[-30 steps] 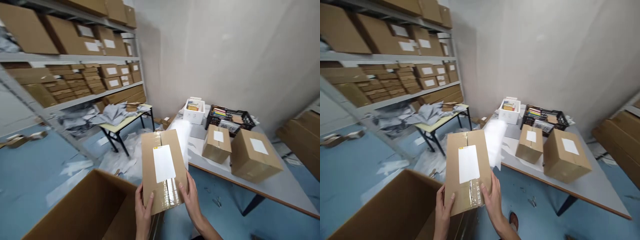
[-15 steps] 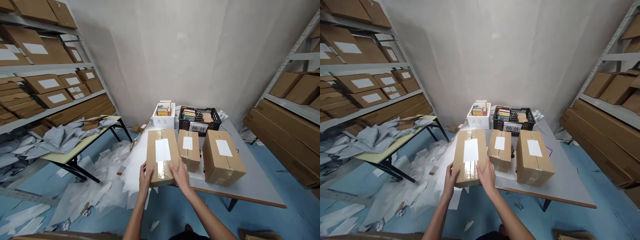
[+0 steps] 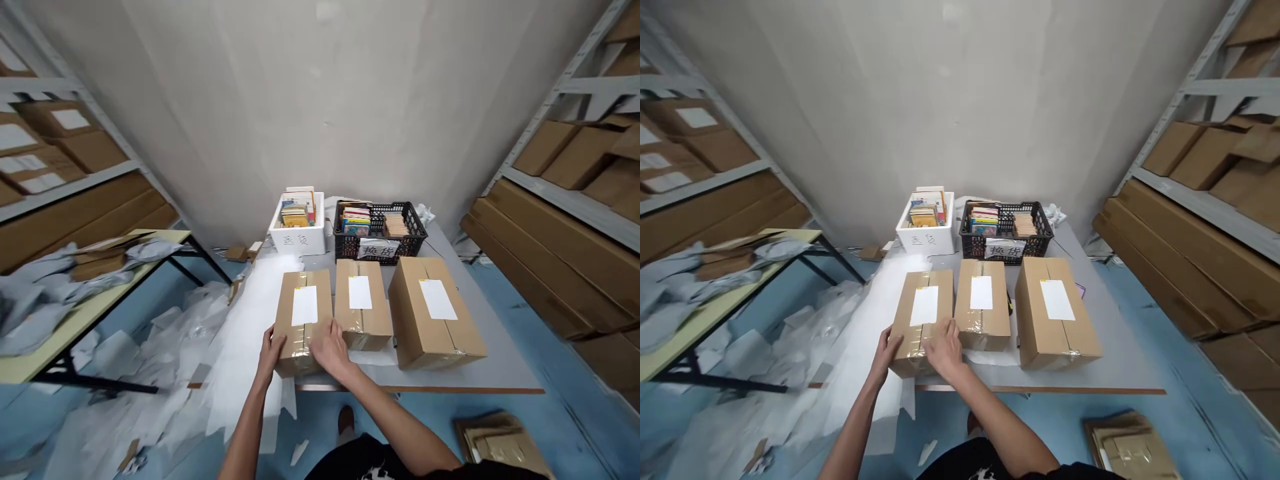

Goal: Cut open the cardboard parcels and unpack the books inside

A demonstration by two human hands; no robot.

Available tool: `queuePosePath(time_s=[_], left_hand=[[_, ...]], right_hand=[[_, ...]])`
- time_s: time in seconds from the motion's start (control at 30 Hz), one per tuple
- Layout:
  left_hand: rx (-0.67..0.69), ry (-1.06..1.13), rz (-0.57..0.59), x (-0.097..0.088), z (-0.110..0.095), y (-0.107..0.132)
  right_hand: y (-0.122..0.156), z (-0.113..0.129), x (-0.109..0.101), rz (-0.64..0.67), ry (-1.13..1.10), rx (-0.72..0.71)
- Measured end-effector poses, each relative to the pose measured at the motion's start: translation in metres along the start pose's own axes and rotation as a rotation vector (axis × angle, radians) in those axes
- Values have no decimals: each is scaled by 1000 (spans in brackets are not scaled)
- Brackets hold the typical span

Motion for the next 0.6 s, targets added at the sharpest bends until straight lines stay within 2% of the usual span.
queuePosePath(time_s=[0.1, 0.2, 0.23, 0.3, 0.37, 0.4, 0.43, 0.5, 0.6], left_hand=[[-26, -101, 13, 1, 26, -13], [-10, -266, 12, -2, 25, -15], [33, -346, -18, -2, 17, -13], [202, -479, -116, 6, -10, -5], [402, -510, -190, 26, -44, 10], [461, -477, -181, 41, -61, 19], [483, -424, -123, 58, -77, 29], [459, -294, 115, 101, -102, 51], [332, -163, 508, 174, -115, 81]], right_hand=[[6, -6, -1, 15, -27, -110], [18, -14, -24, -123, -105, -195], [22, -19, -38, -195, -128, -189], [31, -35, -71, -353, -155, -149], [41, -58, -109, -523, -139, -98], [46, -71, -129, -614, -111, -69], [52, -86, -147, -697, -71, -33], [62, -117, -179, -833, 13, 80], [71, -163, -208, -945, 95, 261]])
Point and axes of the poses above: each hand's wrist, its own y-axis away from the middle knuckle, its own x-axis out of the palm, z = x × y, the point moved 1 cm from there along -y, towards the middle knuckle, and after that the axes turned 3 degrees about y, right-handed, at the moved point
